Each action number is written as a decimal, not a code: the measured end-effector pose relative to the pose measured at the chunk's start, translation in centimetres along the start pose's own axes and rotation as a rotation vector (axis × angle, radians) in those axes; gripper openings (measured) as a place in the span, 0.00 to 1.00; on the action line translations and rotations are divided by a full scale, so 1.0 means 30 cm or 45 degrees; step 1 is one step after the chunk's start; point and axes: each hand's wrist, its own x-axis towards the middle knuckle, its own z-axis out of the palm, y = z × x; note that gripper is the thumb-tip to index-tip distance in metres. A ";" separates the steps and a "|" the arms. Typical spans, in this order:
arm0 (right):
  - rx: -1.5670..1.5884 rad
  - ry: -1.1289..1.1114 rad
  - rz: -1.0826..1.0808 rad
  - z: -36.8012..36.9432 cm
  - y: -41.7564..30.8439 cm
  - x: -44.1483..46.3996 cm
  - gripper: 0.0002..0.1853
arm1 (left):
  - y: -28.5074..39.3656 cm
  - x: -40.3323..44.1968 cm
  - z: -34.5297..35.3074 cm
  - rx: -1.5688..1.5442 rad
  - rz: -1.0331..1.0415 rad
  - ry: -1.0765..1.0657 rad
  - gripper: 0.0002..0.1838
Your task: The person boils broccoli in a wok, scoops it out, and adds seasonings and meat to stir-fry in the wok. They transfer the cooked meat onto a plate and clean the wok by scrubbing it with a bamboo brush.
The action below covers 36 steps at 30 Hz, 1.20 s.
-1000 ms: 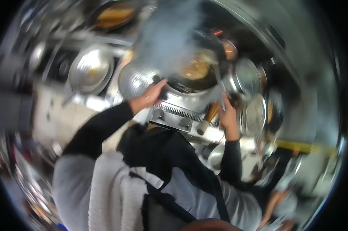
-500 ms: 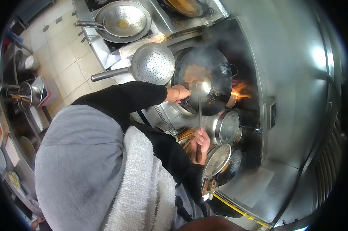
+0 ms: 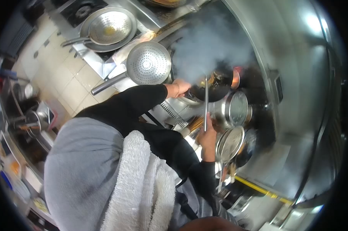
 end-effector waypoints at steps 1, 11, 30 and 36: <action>0.078 0.036 -0.022 -0.024 -0.018 -0.053 0.35 | -0.028 0.045 0.008 0.054 0.079 -0.029 0.16; 0.172 -0.025 0.154 0.053 -0.027 -0.153 0.40 | 0.122 -0.249 -0.115 -0.282 0.020 -0.159 0.16; 0.077 0.299 0.306 0.229 -0.002 -0.090 0.40 | -0.045 -0.409 -0.287 -0.169 0.101 -0.225 0.13; 1.415 0.134 0.394 0.079 -0.029 -0.196 0.37 | 0.163 -0.357 -0.164 -0.194 -0.085 -0.242 0.06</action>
